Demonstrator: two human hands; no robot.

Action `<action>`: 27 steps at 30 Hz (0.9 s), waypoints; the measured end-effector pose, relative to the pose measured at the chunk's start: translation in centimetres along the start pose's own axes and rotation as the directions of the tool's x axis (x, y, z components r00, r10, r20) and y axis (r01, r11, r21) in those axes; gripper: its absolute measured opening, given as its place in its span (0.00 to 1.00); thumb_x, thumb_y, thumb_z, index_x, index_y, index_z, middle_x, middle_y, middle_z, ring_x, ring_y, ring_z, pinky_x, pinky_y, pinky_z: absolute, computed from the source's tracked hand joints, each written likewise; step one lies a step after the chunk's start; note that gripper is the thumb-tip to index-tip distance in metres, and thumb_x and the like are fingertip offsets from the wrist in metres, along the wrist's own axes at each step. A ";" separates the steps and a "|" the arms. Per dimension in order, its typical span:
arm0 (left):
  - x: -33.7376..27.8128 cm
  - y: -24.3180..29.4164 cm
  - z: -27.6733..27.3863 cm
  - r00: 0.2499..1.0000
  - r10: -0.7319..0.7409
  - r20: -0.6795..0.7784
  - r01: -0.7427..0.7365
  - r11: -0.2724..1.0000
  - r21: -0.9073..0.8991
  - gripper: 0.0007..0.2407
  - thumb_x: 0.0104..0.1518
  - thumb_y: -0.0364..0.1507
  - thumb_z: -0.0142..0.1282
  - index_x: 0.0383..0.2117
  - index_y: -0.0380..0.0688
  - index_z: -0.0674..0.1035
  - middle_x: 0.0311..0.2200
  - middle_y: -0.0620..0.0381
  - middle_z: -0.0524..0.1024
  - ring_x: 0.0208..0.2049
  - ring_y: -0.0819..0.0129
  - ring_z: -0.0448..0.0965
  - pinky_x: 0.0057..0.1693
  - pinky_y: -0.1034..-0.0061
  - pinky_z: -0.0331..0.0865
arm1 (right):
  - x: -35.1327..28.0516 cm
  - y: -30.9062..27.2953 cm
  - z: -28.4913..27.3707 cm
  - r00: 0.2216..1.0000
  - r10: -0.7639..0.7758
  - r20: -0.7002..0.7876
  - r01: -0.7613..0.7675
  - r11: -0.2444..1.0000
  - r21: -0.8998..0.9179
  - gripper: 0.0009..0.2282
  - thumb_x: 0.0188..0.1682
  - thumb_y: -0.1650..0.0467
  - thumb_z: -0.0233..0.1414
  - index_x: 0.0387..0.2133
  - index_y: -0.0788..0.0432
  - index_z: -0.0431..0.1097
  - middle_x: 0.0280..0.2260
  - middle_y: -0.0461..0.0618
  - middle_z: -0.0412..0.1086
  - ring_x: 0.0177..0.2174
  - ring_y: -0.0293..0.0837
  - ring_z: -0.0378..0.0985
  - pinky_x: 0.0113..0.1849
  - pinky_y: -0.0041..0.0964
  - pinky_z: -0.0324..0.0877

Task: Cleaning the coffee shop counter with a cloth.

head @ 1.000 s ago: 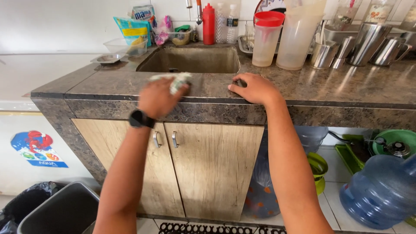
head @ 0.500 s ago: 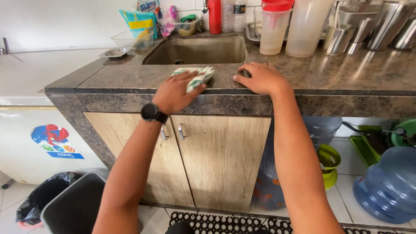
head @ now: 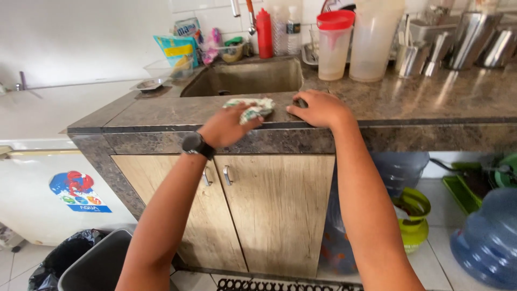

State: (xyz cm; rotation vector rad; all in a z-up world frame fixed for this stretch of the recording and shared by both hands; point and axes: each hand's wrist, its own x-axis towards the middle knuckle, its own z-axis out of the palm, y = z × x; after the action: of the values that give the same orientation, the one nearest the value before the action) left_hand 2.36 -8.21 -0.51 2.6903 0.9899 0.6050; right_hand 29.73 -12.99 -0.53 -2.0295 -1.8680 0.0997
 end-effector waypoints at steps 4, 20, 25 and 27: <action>0.7 -1.6 0.1 0.999 -0.043 -0.020 0.044 0.999 0.008 0.33 0.64 0.54 0.37 0.59 0.35 0.73 0.66 0.38 0.63 0.68 0.40 0.60 0.71 0.50 0.53 | -1.2 -1.1 -0.5 1.000 -0.013 0.008 0.013 1.000 -0.014 0.31 0.53 0.48 0.42 0.63 0.52 0.64 0.64 0.60 0.60 0.63 0.67 0.59 0.62 0.66 0.50; -0.1 -1.1 -1.6 0.995 -0.082 0.058 0.080 0.996 0.036 0.33 0.63 0.55 0.34 0.64 0.40 0.69 0.64 0.39 0.66 0.68 0.41 0.59 0.71 0.47 0.51 | -1.3 -0.7 -0.3 0.998 0.034 -0.048 -0.034 0.999 -0.006 0.31 0.49 0.44 0.44 0.59 0.47 0.68 0.63 0.53 0.63 0.62 0.62 0.62 0.62 0.61 0.53; 2.0 -9.8 -2.5 0.923 -0.381 -0.054 0.384 0.917 0.108 0.35 0.61 0.59 0.36 0.61 0.41 0.72 0.58 0.38 0.74 0.64 0.43 0.68 0.69 0.50 0.58 | -1.2 -0.6 -0.4 0.999 0.024 -0.036 -0.024 1.000 0.008 0.31 0.49 0.45 0.45 0.59 0.48 0.68 0.64 0.53 0.63 0.63 0.61 0.61 0.62 0.59 0.55; 3.6 -12.2 -2.4 0.924 -0.382 -0.033 0.380 0.902 0.205 0.39 0.58 0.63 0.30 0.66 0.46 0.68 0.65 0.47 0.68 0.69 0.50 0.60 0.72 0.53 0.51 | -1.2 -0.8 -0.2 0.998 0.040 -0.055 -0.038 0.999 0.034 0.30 0.49 0.46 0.46 0.59 0.48 0.69 0.63 0.53 0.63 0.63 0.60 0.61 0.62 0.59 0.54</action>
State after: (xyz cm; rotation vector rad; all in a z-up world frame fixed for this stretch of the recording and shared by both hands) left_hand -3.22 3.49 -1.30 2.5485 1.6056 0.4298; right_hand 28.93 -14.17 -0.32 -2.0266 -1.7820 0.0825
